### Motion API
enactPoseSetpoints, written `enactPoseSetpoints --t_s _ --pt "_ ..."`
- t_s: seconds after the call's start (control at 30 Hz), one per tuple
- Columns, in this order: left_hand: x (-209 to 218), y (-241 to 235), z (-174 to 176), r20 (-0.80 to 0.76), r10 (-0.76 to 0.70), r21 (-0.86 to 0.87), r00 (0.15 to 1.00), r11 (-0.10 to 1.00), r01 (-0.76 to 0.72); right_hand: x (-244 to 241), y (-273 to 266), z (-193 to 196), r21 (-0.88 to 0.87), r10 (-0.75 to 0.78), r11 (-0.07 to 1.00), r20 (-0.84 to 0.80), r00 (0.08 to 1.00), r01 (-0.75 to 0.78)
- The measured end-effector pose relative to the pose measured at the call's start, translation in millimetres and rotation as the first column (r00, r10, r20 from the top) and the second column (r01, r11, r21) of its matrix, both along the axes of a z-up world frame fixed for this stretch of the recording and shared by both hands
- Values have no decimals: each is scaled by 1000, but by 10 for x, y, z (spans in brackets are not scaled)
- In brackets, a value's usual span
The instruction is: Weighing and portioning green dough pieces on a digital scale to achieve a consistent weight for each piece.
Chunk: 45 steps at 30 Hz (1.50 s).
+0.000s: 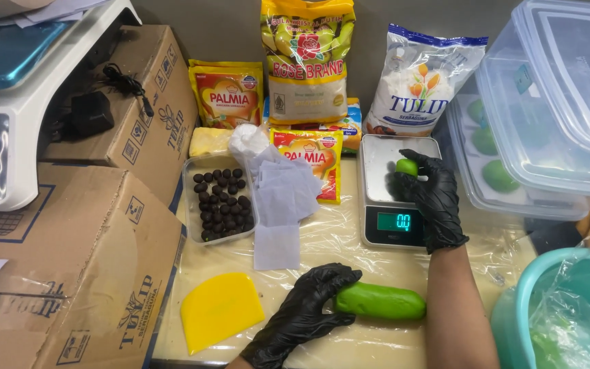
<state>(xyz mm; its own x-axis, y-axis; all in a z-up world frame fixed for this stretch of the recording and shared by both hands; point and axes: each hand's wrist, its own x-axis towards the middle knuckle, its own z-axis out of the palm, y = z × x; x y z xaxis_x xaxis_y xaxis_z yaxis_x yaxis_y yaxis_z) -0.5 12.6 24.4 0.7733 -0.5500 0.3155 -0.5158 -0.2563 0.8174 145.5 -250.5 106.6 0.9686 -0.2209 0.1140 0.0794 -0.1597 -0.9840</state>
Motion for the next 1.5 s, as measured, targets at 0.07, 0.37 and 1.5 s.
enactPoseSetpoints --t_s 0.07,0.37,1.5 --pt "-7 7 -12 -3 0 -2 1000 1000 0 -12 15 1 8 -1 1000 -21 1000 1" --pt "4 -12 143 -87 39 -60 995 997 -44 -201 -219 26 -284 -88 951 118 989 119" --pt "973 -1084 -262 -382 463 -114 800 835 -538 -798 -905 -1057 -480 -548 786 -247 799 391"
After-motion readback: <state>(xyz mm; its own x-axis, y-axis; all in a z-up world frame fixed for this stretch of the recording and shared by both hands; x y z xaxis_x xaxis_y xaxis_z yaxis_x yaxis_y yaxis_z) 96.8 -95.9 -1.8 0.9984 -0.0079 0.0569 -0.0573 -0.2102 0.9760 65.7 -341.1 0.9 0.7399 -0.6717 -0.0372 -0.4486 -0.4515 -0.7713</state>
